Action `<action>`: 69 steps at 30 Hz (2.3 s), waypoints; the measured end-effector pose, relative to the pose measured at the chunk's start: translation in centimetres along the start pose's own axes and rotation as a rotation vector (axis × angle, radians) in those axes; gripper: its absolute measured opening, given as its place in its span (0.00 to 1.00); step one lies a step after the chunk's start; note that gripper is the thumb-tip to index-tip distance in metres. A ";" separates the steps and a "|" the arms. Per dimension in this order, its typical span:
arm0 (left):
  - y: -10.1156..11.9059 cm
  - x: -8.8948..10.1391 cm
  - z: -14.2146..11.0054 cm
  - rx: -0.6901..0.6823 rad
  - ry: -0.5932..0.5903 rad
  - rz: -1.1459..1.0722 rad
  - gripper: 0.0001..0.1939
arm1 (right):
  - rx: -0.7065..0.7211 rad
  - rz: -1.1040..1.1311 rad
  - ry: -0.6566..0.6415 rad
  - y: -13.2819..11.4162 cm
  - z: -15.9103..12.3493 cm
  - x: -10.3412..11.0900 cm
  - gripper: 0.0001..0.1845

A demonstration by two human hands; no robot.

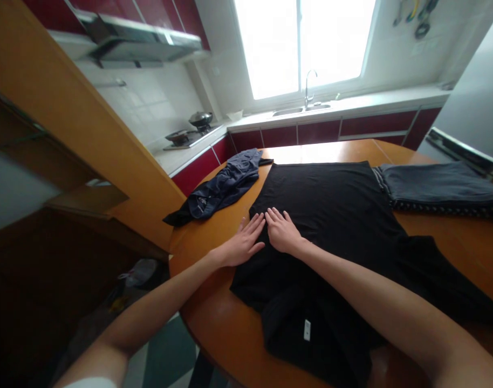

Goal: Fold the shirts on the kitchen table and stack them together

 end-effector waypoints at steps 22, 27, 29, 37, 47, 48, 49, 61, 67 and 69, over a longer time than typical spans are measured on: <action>4.4 2.8 -11.9 0.004 -0.035 -0.064 0.12 | 0.008 0.155 -0.042 0.7 0.9 0.7 0.29; -1.4 6.4 -6.0 0.079 0.063 -0.240 0.09 | -0.009 0.126 -0.051 0.8 1.0 0.2 0.30; -4.8 7.3 -2.1 0.140 0.221 -0.219 0.11 | -0.009 0.116 -0.052 0.8 1.0 0.3 0.30; -10.9 1.4 6.5 0.252 0.217 -0.010 0.14 | 0.010 0.095 -0.043 0.4 0.7 0.7 0.30; -11.9 0.8 5.4 0.325 0.179 0.037 0.10 | -0.010 0.096 0.018 0.5 0.7 1.2 0.28; -12.1 0.9 5.2 0.361 0.195 0.031 0.09 | -0.025 0.095 0.036 0.6 0.7 1.4 0.26; -12.3 1.0 4.9 0.404 0.213 0.024 0.08 | -0.037 0.092 0.053 0.7 0.6 1.5 0.25; -2.7 1.8 4.2 0.056 0.230 0.101 0.24 | -0.174 0.050 0.125 1.9 0.5 1.6 0.24; -2.1 -1.7 4.3 0.077 0.001 0.176 0.34 | -0.168 0.060 0.125 2.2 0.7 1.3 0.26; -2.8 -1.7 4.5 0.111 -0.020 0.176 0.35 | -0.163 0.056 0.119 2.1 0.7 1.3 0.26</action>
Point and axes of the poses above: each hand's wrist, its own z-axis towards the middle knuckle, its own x-axis out of the back of the hand, y = z × x, the point moved 10 cm from there along z, towards the middle knuckle, and after that the axes turned 10 degrees about z, right-handed, at the moved point
